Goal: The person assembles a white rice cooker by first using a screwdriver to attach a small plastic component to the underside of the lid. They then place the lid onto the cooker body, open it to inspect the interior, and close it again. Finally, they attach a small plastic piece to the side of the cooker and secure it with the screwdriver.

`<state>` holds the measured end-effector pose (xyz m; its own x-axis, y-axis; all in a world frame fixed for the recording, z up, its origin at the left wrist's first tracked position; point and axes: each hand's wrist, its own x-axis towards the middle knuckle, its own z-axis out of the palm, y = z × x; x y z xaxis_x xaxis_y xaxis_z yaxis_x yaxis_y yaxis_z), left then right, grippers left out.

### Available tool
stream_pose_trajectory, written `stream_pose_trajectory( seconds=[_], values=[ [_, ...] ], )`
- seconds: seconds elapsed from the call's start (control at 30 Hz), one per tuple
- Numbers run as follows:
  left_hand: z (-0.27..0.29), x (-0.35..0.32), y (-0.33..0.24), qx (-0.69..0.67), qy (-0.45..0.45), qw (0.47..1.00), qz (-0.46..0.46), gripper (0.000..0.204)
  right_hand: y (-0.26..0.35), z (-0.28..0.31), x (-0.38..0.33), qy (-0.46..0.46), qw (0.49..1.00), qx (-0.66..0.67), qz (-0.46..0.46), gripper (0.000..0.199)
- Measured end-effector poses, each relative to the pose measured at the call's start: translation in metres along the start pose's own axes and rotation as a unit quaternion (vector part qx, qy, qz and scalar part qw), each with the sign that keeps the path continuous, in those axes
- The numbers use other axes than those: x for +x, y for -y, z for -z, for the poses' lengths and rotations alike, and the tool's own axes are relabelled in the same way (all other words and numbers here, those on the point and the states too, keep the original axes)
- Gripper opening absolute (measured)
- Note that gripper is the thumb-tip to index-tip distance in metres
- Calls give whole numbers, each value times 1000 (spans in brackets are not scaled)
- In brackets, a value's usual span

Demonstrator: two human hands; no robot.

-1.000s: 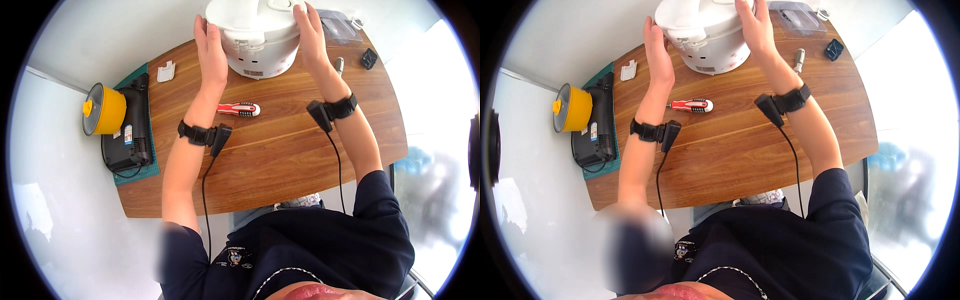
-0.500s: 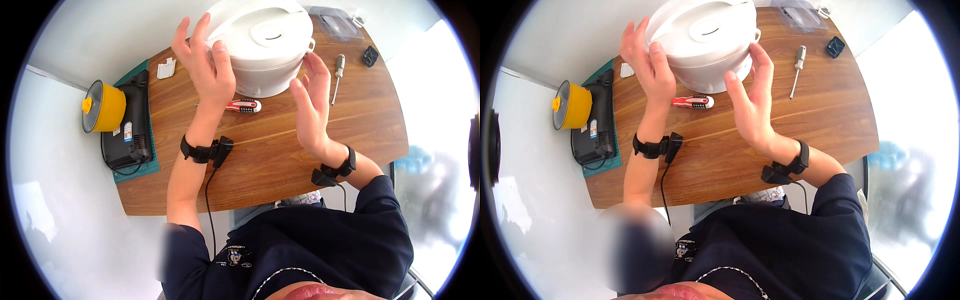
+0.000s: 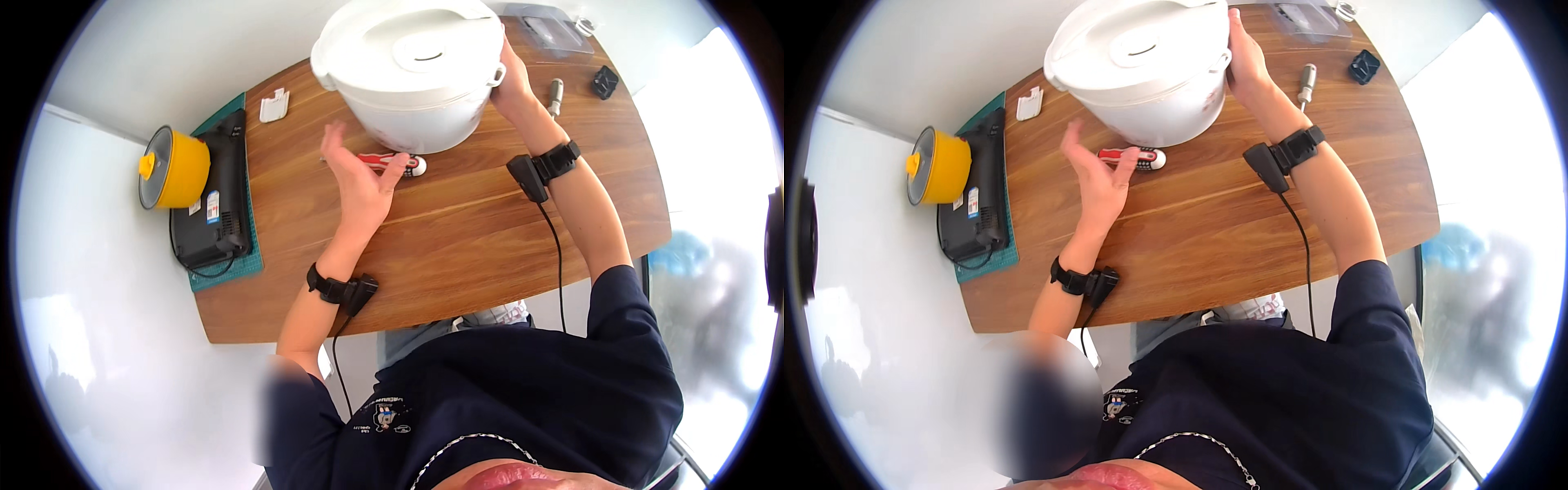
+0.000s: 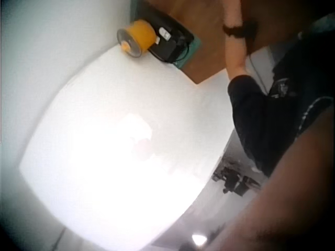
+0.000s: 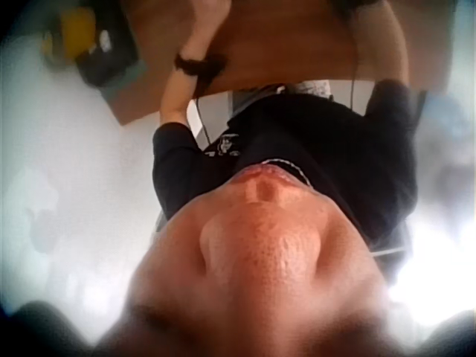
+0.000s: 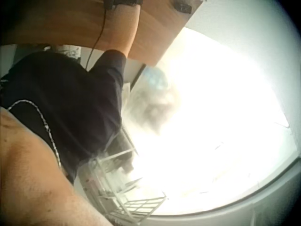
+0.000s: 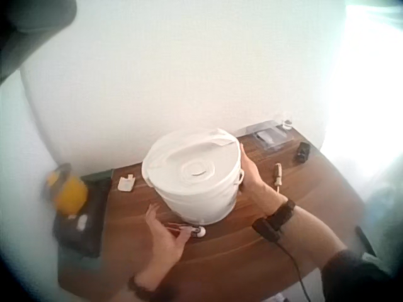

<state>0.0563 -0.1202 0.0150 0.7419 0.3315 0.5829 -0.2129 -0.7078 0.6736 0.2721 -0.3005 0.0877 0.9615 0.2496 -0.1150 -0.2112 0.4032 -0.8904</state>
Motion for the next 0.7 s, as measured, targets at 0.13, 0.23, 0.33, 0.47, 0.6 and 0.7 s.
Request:
stream_pose_trajectory(
  seconds=[0.13, 0.23, 0.33, 0.47, 0.6, 0.7],
  values=[
    [23, -8, 18, 76, 153, 985, 35, 70, -11, 3, -9, 17, 999, 23, -15, 56],
    [32, -8, 26, 27, 189, 980, 48, 48, -20, 5, -18, -23, 999, 14, -27, 53],
    [56, 0, 42, 17, 241, 970, 34, 28, -26, 0, -40, -26, 998, -55, -13, 51],
    [86, 14, 82, 43, 242, 969, 12, 23, -44, 1, -76, 66, 990, -81, 89, 50],
    [96, 23, 93, 34, 253, 965, 58, 27, -46, -9, -124, 79, 979, -151, 110, 51],
    [95, 18, 78, 36, 233, 968, 82, 39, -48, -14, -151, 101, 971, -184, 111, 52]
  ],
)
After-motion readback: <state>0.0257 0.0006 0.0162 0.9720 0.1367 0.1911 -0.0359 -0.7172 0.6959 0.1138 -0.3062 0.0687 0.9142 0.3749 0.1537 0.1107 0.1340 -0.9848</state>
